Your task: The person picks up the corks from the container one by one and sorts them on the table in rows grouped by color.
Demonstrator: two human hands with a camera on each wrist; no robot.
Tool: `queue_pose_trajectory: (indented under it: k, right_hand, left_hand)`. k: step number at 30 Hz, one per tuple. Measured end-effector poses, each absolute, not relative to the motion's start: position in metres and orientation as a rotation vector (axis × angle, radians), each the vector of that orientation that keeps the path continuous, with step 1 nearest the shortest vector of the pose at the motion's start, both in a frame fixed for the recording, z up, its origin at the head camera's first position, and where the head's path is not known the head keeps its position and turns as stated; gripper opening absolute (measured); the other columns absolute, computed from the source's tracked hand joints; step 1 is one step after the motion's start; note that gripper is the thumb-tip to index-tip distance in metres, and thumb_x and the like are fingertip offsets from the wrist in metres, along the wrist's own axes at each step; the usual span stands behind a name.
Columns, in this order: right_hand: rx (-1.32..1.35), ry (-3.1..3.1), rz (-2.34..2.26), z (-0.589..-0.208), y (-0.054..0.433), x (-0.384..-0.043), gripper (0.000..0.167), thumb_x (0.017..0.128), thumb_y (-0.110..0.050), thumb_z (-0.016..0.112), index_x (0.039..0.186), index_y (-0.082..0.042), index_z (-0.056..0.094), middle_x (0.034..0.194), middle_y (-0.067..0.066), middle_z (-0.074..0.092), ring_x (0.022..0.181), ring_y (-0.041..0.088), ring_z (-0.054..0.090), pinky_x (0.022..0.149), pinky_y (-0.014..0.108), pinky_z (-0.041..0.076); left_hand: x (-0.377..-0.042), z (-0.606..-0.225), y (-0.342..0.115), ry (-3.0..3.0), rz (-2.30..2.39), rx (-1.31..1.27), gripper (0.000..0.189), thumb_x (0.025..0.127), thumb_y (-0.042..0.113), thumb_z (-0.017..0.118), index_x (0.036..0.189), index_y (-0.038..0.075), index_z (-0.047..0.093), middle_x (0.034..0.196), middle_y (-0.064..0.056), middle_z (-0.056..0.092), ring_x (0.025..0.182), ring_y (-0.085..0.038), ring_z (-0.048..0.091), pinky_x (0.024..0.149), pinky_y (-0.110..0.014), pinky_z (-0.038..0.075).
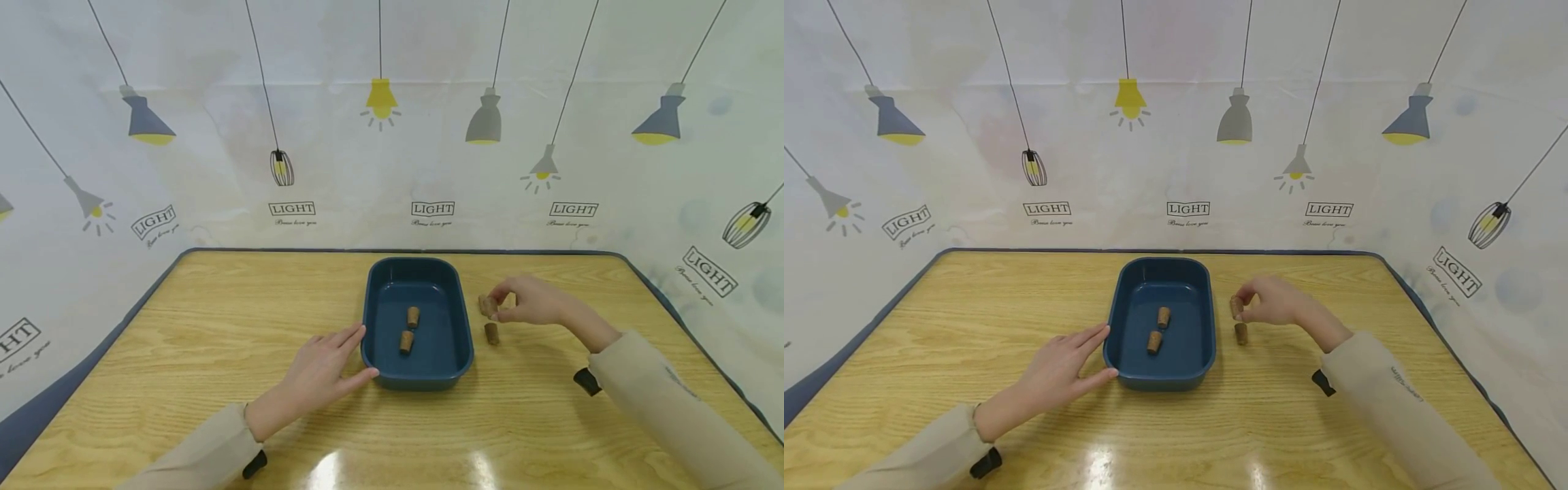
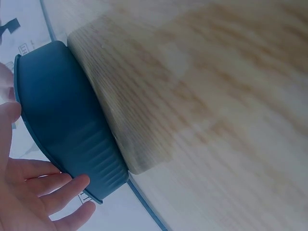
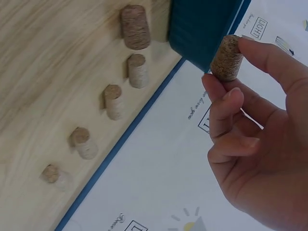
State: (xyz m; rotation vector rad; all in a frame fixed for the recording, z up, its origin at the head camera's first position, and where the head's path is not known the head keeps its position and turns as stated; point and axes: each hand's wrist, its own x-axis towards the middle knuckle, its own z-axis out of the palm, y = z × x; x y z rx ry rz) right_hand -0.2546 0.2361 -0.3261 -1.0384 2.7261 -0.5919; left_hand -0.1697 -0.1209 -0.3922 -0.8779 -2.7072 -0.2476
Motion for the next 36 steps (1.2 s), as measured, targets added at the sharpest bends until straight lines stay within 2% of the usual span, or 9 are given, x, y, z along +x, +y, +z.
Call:
queue_pose_trajectory:
  k: [4, 8, 13, 17, 20, 24, 27, 29, 36]
  right_hand:
    - [-1.045, 2.689, -0.613, -0.332, 0.245, -0.252, 0.013, 0.081, -0.014, 0.062, 0.091, -0.005, 0.064, 0.092, 0.006, 0.06, 0.067, 0.012, 0.05, 0.055, 0.028, 0.041]
    - [-1.028, 2.667, -0.641, -0.341, 0.255, -0.252, 0.004, 0.081, -0.012, 0.062, 0.083, -0.009, 0.064, 0.091, 0.004, 0.06, 0.073, 0.016, 0.052, 0.055, 0.028, 0.04]
    - [-0.922, 2.704, -0.64, -0.352, 0.266, -0.251, 0.02, 0.079, -0.01, 0.063, 0.097, -0.002, 0.064, 0.093, 0.007, 0.059, 0.078, 0.021, 0.053, 0.058, 0.029, 0.041]
    - [-0.871, 2.741, -0.64, -0.361, 0.271, -0.25, 0.021, 0.078, -0.012, 0.064, 0.097, -0.003, 0.065, 0.094, 0.008, 0.055, 0.076, 0.022, 0.051, 0.059, 0.031, 0.04]
    - [-0.843, 2.729, -0.678, -0.369, 0.274, -0.249, 0.015, 0.079, -0.013, 0.064, 0.091, -0.006, 0.065, 0.094, 0.009, 0.05, 0.079, 0.024, 0.05, 0.074, 0.041, 0.032]
    - [-0.799, 2.691, -0.725, -0.376, 0.277, -0.25, 0.014, 0.08, -0.013, 0.063, 0.092, -0.005, 0.063, 0.098, 0.01, 0.053, 0.089, 0.03, 0.051, 0.083, 0.048, 0.028]
    - [-0.767, 2.684, -0.74, -0.379, 0.278, -0.251, 0.023, 0.08, -0.012, 0.063, 0.099, 0.001, 0.062, 0.099, 0.011, 0.057, 0.094, 0.032, 0.051, 0.077, 0.048, 0.041]
    - [-0.741, 2.693, -0.738, -0.381, 0.279, -0.252, 0.029, 0.08, -0.013, 0.064, 0.104, 0.004, 0.06, 0.098, 0.011, 0.058, 0.095, 0.032, 0.051, 0.079, 0.048, 0.04]
    - [-0.679, 2.722, -0.739, -0.387, 0.281, -0.254, 0.033, 0.079, -0.016, 0.066, 0.105, 0.004, 0.059, 0.099, 0.012, 0.057, 0.095, 0.032, 0.051, 0.078, 0.046, 0.041]
  left_hand:
    - [-0.17, -0.393, -0.121, -2.712, -0.243, -0.875, 0.071, 0.082, 0.058, 0.046, 0.127, 0.003, 0.048, 0.124, -0.01, 0.049, 0.1, -0.026, 0.054, 0.077, -0.044, 0.043]
    - [-0.17, -0.393, -0.121, -2.723, -0.247, -0.871, 0.072, 0.083, 0.058, 0.045, 0.128, 0.003, 0.047, 0.125, -0.01, 0.049, 0.101, -0.025, 0.054, 0.078, -0.044, 0.043]
    - [-0.17, -0.392, -0.121, -2.729, -0.249, -0.866, 0.072, 0.083, 0.058, 0.045, 0.128, 0.003, 0.047, 0.125, -0.01, 0.048, 0.101, -0.025, 0.054, 0.078, -0.044, 0.043]
    - [-0.17, -0.392, -0.121, -2.731, -0.251, -0.866, 0.071, 0.083, 0.058, 0.046, 0.128, 0.003, 0.047, 0.126, -0.01, 0.048, 0.102, -0.025, 0.053, 0.079, -0.044, 0.042]
    - [-0.17, -0.392, -0.121, -2.727, -0.252, -0.866, 0.071, 0.082, 0.057, 0.047, 0.128, 0.003, 0.047, 0.126, -0.01, 0.048, 0.102, -0.025, 0.053, 0.079, -0.044, 0.042]
    - [-0.17, -0.393, -0.121, -2.721, -0.248, -0.866, 0.071, 0.082, 0.057, 0.046, 0.128, 0.003, 0.047, 0.126, -0.009, 0.048, 0.101, -0.025, 0.054, 0.079, -0.044, 0.042]
    - [-0.17, -0.393, -0.121, -2.716, -0.247, -0.865, 0.071, 0.083, 0.058, 0.046, 0.128, 0.003, 0.047, 0.126, -0.009, 0.048, 0.1, -0.025, 0.054, 0.078, -0.043, 0.043]
    - [-0.17, -0.393, -0.121, -2.714, -0.246, -0.864, 0.071, 0.083, 0.058, 0.046, 0.128, 0.003, 0.047, 0.126, -0.009, 0.048, 0.1, -0.025, 0.054, 0.078, -0.043, 0.043]
    - [-0.17, -0.393, -0.121, -2.725, -0.239, -0.866, 0.072, 0.083, 0.059, 0.044, 0.128, 0.003, 0.047, 0.126, -0.009, 0.048, 0.101, -0.025, 0.054, 0.078, -0.043, 0.043]
